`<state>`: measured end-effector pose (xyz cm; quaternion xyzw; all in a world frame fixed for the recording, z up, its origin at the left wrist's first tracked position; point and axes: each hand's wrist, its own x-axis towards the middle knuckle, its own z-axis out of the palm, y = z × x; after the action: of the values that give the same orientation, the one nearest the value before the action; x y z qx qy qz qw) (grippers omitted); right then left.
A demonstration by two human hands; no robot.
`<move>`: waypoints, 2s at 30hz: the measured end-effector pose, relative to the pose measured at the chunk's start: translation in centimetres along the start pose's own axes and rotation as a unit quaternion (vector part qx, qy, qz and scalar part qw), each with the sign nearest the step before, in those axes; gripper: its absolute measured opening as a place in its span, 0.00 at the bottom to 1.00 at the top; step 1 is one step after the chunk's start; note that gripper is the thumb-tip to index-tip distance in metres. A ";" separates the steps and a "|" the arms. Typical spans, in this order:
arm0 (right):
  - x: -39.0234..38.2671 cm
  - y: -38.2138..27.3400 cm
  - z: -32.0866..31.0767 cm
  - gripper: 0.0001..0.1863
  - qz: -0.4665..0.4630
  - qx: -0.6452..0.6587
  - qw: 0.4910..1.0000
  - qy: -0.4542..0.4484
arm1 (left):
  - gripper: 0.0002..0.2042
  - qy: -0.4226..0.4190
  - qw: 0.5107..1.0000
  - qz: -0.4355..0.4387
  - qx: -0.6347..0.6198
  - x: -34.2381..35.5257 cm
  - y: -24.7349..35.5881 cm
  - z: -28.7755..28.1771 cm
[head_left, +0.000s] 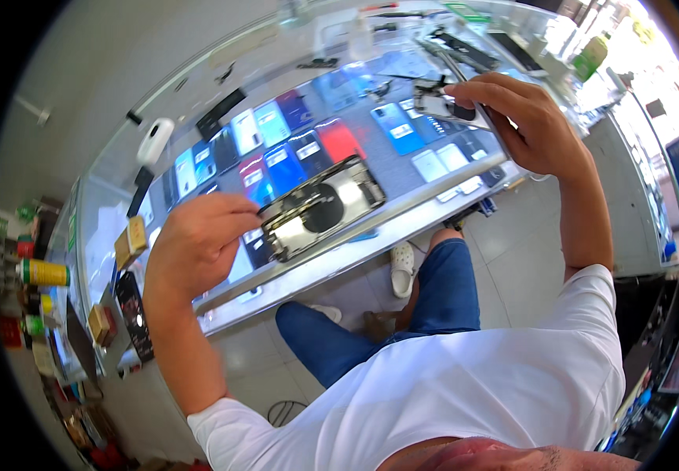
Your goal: The person disassembles and reassembles internal components of a smartphone on a glass counter using a screwdriver and tweezers.
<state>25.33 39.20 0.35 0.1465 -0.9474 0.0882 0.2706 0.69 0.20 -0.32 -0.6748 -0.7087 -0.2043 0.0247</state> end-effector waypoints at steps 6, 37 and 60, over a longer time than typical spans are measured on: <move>-7.9 2.7 -7.1 0.26 0.209 0.128 0.969 0.027 | 0.13 0.000 1.000 -0.021 -0.013 0.7 1.1 -0.2; -1.7 10.4 -3.7 0.13 0.247 -0.095 0.964 -0.040 | 0.15 -0.002 1.000 -0.007 -0.007 -0.3 0.1 0.2; 8.7 9.9 2.9 0.10 0.273 -0.194 0.915 -0.225 | 0.13 0.014 1.000 0.005 -0.010 -0.2 0.1 0.2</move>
<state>13.63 45.81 1.70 -0.1569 -0.9849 -0.0620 0.0389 0.90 0.11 -0.51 -0.6755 -0.7029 -0.2211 0.0288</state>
